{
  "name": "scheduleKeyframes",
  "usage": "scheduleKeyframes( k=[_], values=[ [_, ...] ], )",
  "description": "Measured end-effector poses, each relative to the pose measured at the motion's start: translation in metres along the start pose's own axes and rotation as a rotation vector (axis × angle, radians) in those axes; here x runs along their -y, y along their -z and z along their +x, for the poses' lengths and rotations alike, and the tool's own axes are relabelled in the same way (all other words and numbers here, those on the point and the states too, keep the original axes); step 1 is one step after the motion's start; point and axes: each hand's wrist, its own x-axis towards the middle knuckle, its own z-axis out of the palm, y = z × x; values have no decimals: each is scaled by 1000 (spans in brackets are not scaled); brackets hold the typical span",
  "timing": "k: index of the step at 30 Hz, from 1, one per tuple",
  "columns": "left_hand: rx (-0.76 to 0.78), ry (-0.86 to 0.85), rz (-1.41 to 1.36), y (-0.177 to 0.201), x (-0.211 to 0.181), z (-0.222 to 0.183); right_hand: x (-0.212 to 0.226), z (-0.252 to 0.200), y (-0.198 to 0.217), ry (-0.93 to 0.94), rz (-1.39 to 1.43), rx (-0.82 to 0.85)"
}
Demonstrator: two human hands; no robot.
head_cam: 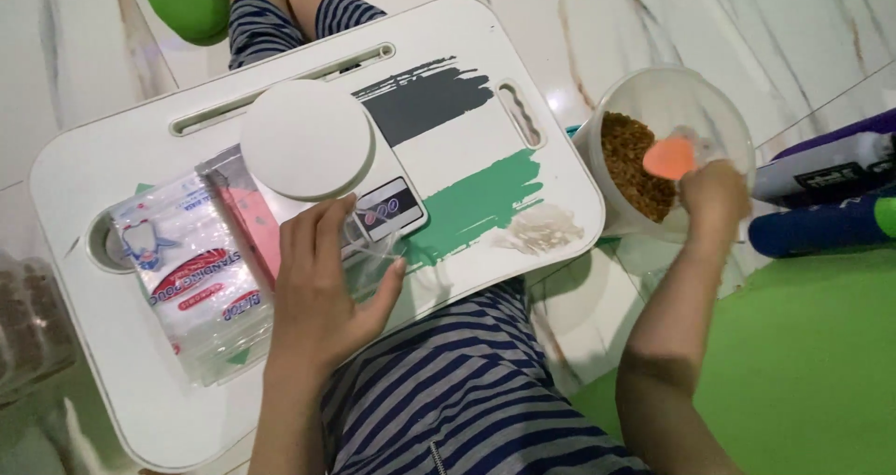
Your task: Portioning small food items into plastic bags using a digital scale and a scoop.
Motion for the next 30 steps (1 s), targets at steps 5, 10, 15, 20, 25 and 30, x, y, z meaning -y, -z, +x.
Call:
scheduleKeyframes(
  k=[5,10,15,20,25,30],
  values=[
    [54,18,-94,8,-6,1,-16,58,-85,-35,33,65],
    [39,-28,-38,9,-10,4,64,-19,-22,50,260,193],
    [11,-69,-23,9,-10,3,68,-58,10,163,370,276],
    [17,-67,15,10,-8,2,50,-67,31,22,500,351],
    [-8,-63,0,9,-8,1,24,-61,34,-54,675,330],
    [-17,-60,48,9,-7,1,16,-72,54,-102,621,261]
  ],
)
